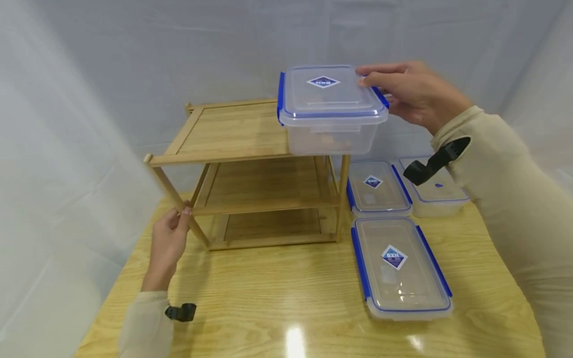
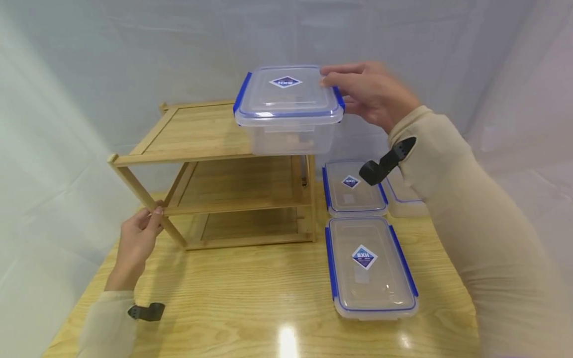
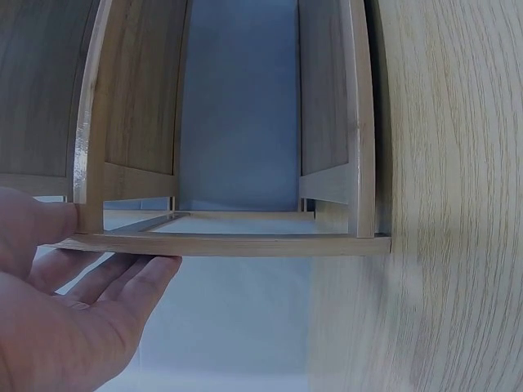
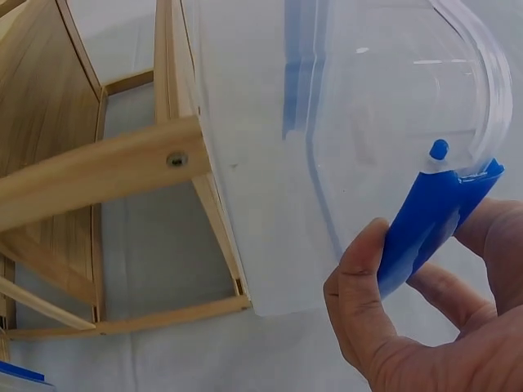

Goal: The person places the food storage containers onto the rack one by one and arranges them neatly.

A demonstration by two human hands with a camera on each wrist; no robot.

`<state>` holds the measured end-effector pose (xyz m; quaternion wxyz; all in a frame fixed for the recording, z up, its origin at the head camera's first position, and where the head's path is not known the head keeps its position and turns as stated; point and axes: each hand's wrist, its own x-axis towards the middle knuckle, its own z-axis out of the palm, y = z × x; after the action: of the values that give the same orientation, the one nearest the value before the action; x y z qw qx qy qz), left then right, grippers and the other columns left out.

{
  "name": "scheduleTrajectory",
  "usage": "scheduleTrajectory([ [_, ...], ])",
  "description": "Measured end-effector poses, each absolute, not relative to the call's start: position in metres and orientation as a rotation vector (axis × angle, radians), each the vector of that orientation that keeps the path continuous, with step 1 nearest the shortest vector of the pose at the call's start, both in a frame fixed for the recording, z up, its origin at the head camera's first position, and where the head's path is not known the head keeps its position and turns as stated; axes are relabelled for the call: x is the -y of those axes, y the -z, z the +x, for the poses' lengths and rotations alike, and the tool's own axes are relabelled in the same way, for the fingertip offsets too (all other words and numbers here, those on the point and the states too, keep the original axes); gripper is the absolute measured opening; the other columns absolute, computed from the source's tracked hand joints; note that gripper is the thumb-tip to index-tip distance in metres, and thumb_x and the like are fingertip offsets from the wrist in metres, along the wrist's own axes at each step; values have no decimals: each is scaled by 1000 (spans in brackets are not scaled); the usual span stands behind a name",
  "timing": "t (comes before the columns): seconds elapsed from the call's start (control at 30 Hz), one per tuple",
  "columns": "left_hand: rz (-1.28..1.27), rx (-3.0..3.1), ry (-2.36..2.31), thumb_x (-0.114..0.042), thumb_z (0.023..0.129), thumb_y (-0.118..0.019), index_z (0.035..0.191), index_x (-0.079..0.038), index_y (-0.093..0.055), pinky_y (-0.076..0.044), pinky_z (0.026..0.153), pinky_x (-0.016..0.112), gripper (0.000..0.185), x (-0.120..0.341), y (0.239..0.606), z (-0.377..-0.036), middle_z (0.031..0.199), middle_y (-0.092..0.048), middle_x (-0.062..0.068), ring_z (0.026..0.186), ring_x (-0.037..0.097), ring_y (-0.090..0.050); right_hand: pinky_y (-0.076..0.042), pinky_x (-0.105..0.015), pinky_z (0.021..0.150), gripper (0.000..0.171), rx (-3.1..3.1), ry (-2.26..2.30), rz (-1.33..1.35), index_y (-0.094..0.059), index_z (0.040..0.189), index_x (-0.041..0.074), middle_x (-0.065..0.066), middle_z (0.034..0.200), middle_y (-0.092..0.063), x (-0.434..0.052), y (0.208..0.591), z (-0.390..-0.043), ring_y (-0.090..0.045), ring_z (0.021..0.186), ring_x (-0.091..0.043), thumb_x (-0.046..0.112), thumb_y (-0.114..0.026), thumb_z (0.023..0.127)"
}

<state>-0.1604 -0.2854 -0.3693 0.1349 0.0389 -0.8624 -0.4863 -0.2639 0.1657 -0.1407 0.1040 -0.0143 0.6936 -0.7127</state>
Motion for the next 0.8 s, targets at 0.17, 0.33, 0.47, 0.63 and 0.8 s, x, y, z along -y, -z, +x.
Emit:
scheduleTrajectory([
  [0.17, 134, 2500, 1407, -49, 99, -38, 111, -2, -61, -42, 47, 33, 53, 284, 369, -161, 144, -44, 6, 98, 24, -55, -52, -32, 87, 54, -2125, 2049, -42, -62, 126, 18, -6, 136, -46, -150, 139, -267, -51, 117, -24, 18, -82, 75],
  [0.33, 128, 2490, 1424, -47, 99, -39, 90, 1, -55, -46, 55, 33, 52, 284, 369, -162, 145, -41, 3, 115, 29, -54, -52, -31, 87, 52, -2185, 2005, -31, -62, 126, 19, -6, 136, -47, -139, 136, -270, -51, 117, -24, 21, -80, 77],
  [0.47, 134, 2494, 1415, -49, 98, -39, 81, 0, -47, -44, 49, 34, 53, 283, 368, -161, 145, -43, 3, 103, 28, -56, -52, -30, 87, 50, -2133, 2052, -22, -63, 124, 17, -7, 133, -49, -130, 135, -272, -53, 116, -24, 16, -81, 77],
  [0.63, 127, 2496, 1421, -48, 99, -38, 78, 0, -41, -46, 67, 41, 52, 283, 368, -162, 146, -41, 3, 119, 29, -51, -52, -31, 87, 47, -2057, 2141, -36, -65, 119, 13, -8, 126, -55, -118, 138, -273, -57, 111, -25, 12, -81, 75],
  [0.8, 118, 2497, 1437, -46, 100, -37, 79, 1, -43, -47, 85, 44, 52, 285, 370, -164, 147, -39, 2, 128, 29, -44, -51, -32, 88, 39, -2061, 2168, -65, -66, 116, 12, -8, 121, -58, -105, 143, -272, -59, 108, -24, 15, -78, 79],
])
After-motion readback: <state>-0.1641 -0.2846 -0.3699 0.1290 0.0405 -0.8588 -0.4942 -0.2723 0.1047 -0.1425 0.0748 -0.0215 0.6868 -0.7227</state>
